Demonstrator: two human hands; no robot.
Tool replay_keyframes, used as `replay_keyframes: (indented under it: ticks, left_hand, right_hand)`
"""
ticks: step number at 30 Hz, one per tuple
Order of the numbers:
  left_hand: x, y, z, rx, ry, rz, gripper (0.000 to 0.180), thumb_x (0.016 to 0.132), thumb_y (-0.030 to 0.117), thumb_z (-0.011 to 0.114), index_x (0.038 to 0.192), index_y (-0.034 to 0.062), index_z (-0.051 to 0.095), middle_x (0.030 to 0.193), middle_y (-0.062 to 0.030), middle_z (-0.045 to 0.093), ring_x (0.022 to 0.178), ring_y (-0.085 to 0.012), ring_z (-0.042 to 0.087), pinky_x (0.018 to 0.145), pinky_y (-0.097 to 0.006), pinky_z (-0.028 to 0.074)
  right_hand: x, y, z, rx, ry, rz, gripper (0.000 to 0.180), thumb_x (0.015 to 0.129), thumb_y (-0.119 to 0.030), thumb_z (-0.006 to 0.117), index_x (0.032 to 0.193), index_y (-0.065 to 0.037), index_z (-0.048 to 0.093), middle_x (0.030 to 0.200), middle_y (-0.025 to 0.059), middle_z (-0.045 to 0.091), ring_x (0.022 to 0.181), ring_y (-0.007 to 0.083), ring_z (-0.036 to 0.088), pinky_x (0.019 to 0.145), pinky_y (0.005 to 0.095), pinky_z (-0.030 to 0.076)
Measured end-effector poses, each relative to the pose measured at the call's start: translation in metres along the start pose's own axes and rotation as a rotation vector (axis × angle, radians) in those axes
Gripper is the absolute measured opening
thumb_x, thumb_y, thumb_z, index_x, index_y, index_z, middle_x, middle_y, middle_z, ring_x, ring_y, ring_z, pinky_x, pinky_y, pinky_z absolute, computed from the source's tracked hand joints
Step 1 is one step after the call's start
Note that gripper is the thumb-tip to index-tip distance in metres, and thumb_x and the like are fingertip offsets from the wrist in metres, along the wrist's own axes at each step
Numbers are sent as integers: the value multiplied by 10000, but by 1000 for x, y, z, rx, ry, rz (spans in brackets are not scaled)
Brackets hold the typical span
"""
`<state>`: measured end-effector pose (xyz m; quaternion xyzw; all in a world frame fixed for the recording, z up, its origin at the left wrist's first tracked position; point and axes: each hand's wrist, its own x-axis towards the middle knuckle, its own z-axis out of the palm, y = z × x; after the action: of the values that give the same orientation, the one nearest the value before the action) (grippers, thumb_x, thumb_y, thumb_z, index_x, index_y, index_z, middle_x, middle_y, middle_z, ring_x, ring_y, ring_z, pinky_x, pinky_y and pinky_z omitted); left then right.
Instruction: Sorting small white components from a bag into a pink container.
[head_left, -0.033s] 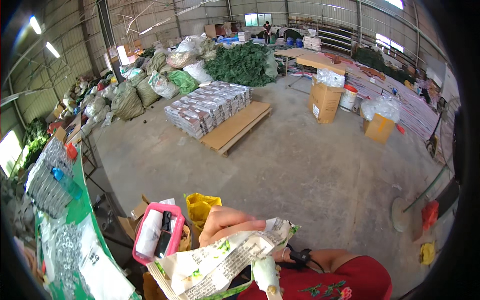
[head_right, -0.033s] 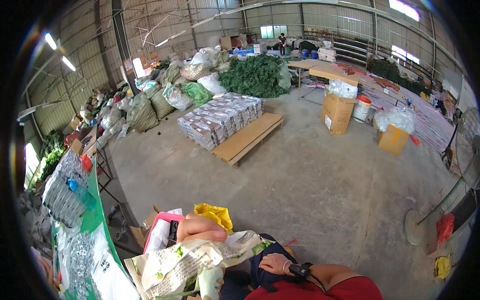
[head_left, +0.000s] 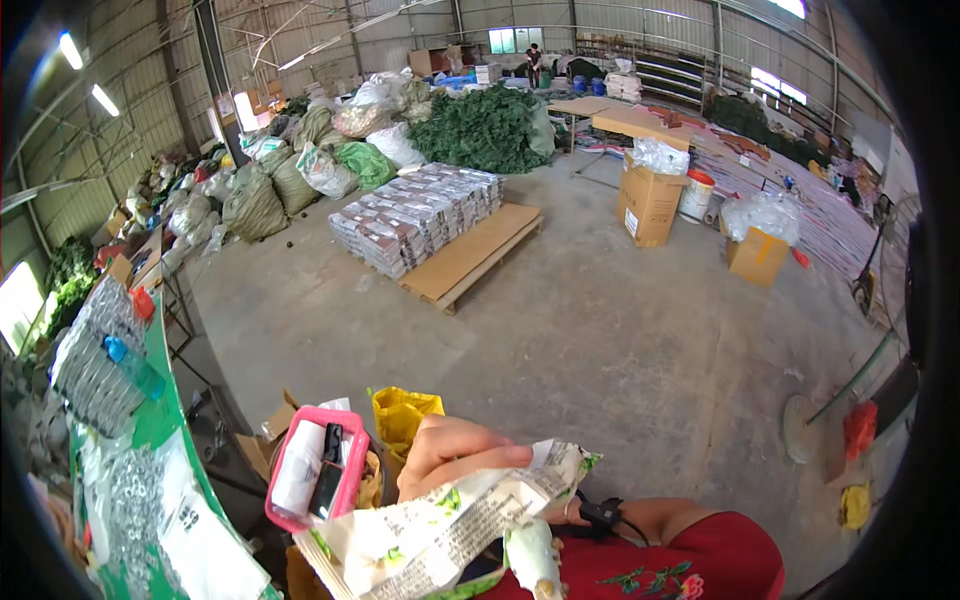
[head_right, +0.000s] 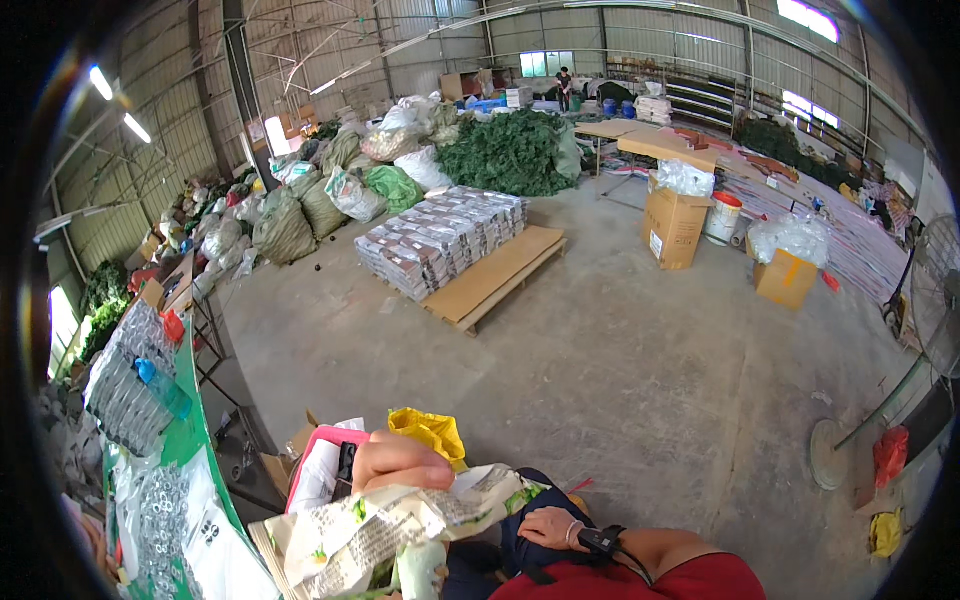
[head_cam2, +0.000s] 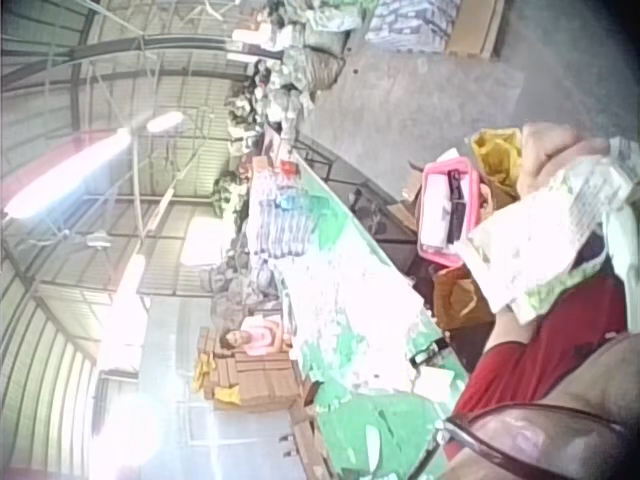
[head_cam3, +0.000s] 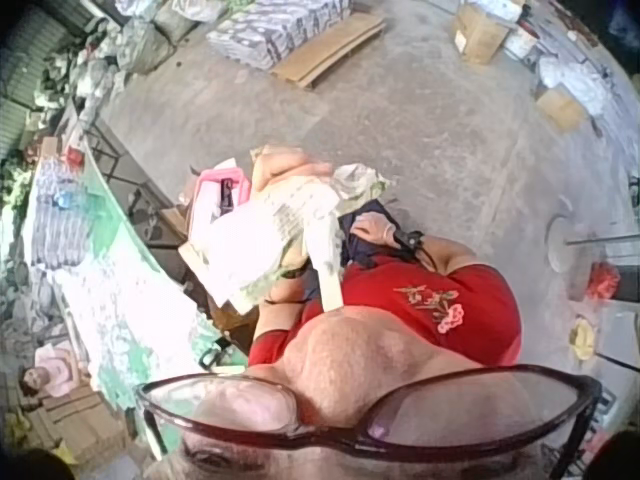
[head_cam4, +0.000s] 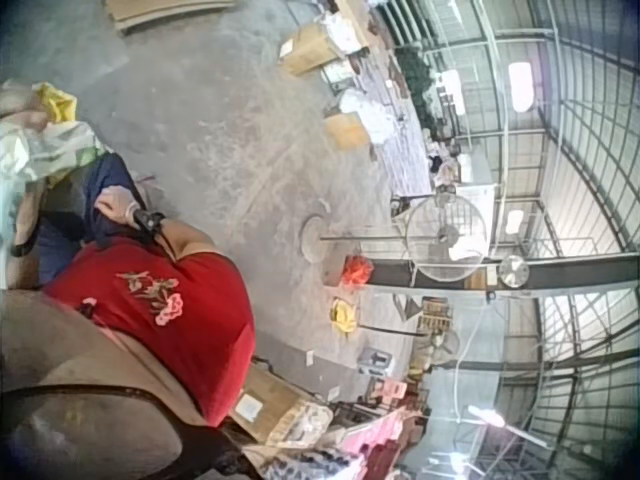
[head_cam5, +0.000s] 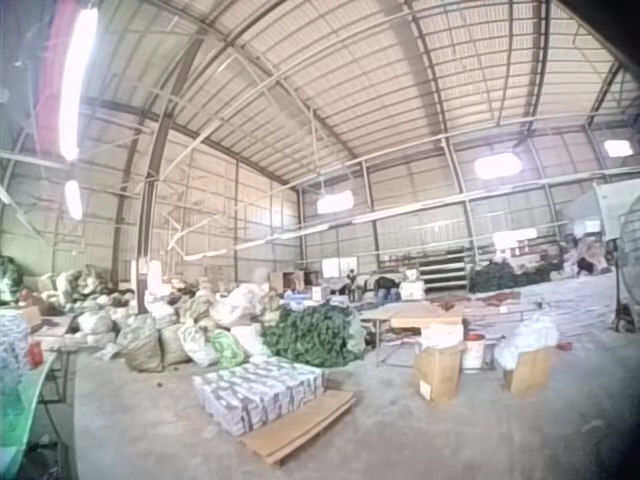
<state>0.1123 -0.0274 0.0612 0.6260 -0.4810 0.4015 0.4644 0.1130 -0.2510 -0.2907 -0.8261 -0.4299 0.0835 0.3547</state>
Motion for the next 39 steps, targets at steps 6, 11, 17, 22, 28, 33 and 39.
replay_keyframes:
  ticks: [6, 11, 17, 22, 28, 33, 39]
  left_hand:
    - [26, 31, 7, 37, 141, 65, 279, 766, 71, 723, 1005, -53, 649, 690, -173, 622, 492, -239, 591, 441, -315, 498]
    - [21, 24, 8, -170, 100, 115, 303, 778, 70, 712, 1024, -83, 623, 598, -145, 553, 429, -211, 540, 403, -320, 475]
    - [23, 23, 8, -200, 97, 141, 318, 794, 80, 708, 1055, -75, 614, 607, -144, 553, 422, -206, 539, 404, -326, 485]
    - [20, 26, 2, -114, 51, 106, 298, 799, 113, 723, 1037, -45, 637, 719, -144, 591, 543, -219, 590, 480, -320, 538]
    - [21, 38, 18, -29, 309, -5, 243, 674, 151, 776, 871, 13, 746, 842, -65, 613, 725, -172, 598, 584, -255, 494]
    - [24, 39, 16, 45, 314, 16, 252, 685, 167, 780, 881, 14, 740, 838, -67, 604, 728, -174, 601, 583, -251, 510]
    - [15, 33, 5, 118, 227, -19, 307, 692, 167, 789, 957, 28, 724, 872, -75, 606, 757, -190, 613, 630, -267, 496]
  right_hand:
    - [-10, 20, 22, -86, -55, 96, 292, 923, -360, 571, 1048, -122, 685, 993, 68, 686, 872, 300, 624, 774, 414, 490]
    - [-17, 63, 47, -75, -115, 78, 378, 880, -366, 590, 1144, -98, 629, 1101, 106, 673, 1027, 308, 609, 904, 414, 469]
    - [-8, -9, -2, 199, 213, 122, 193, 852, -265, 615, 830, -95, 703, 845, 132, 668, 790, 345, 626, 697, 459, 479]
    - [-11, 15, 13, -59, -36, 63, 277, 847, -322, 617, 972, -84, 687, 951, 140, 687, 865, 336, 641, 755, 450, 493]
    - [-21, 40, 40, -12, 97, 82, 377, 863, -366, 593, 1083, -65, 648, 1046, 146, 676, 940, 336, 631, 820, 435, 493]
    - [-10, 26, 23, -189, -5, 140, 389, 851, -382, 597, 1025, -40, 659, 929, 181, 672, 786, 359, 645, 649, 450, 506]
    - [-6, 2, 0, -49, 16, -24, 209, 891, -295, 601, 922, -109, 692, 827, 84, 660, 784, 289, 632, 698, 421, 495]
